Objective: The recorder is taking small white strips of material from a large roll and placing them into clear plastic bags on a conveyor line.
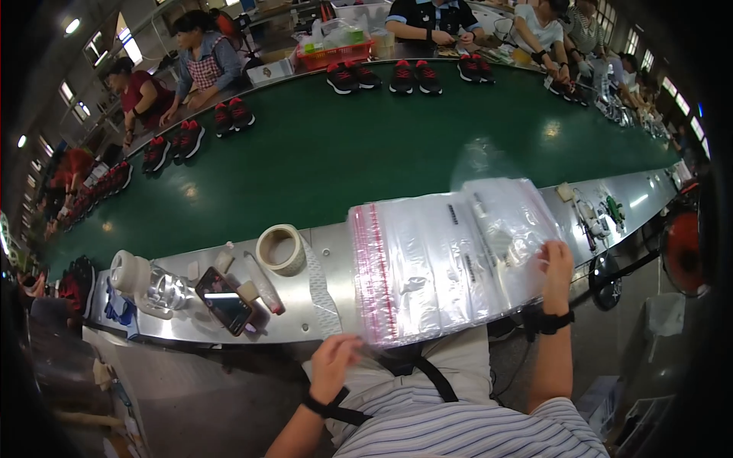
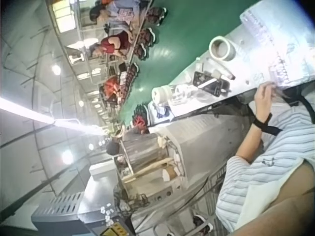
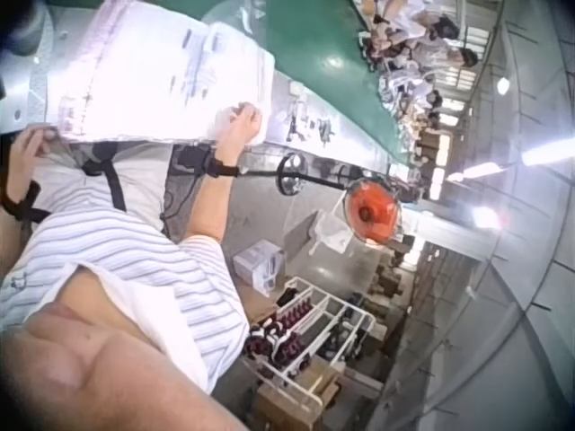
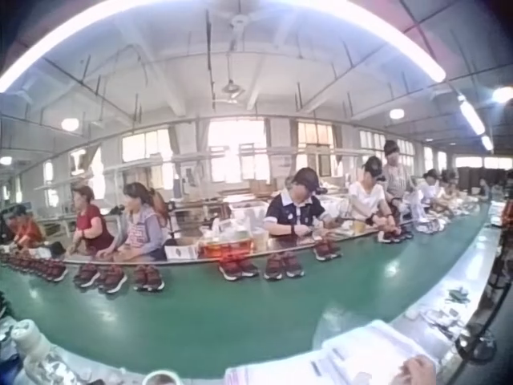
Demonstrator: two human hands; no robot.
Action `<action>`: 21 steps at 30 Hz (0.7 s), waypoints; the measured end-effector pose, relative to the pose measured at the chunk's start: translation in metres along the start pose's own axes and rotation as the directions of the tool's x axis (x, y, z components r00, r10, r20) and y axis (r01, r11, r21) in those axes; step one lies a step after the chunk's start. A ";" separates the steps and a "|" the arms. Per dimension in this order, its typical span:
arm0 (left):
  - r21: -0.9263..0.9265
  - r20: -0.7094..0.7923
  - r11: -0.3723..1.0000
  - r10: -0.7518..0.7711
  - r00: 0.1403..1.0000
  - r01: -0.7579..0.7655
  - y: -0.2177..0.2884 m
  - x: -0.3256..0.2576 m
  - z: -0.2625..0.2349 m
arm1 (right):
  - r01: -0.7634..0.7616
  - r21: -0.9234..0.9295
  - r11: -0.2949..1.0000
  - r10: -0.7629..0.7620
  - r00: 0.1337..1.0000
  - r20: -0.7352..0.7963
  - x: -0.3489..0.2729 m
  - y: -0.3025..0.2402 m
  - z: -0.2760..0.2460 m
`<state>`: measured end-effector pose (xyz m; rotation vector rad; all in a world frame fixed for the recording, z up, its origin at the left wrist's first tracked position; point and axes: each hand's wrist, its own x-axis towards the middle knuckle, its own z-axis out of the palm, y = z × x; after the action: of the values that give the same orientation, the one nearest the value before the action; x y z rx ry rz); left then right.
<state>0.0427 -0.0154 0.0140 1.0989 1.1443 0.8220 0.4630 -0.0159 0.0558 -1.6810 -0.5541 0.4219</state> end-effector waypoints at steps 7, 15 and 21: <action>-0.090 -0.285 0.988 -0.150 0.947 0.129 -0.094 -0.010 -0.043 | 0.410 -0.805 0.429 -0.725 0.687 -0.036 0.004 0.054 -0.062; 0.039 -0.123 0.997 -0.062 0.990 0.067 -0.049 -0.008 -0.014 | 0.687 0.131 0.715 -0.530 0.411 0.741 -0.142 -0.023 0.087; -0.497 0.028 0.846 -0.203 0.979 0.190 0.003 -0.023 0.011 | 0.371 0.143 0.918 -0.222 0.182 0.958 -0.195 -0.021 0.131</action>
<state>0.0478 -0.0381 0.0237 0.5307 0.9687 0.9049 0.2278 -0.0196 0.0479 -1.1546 -1.8723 1.1894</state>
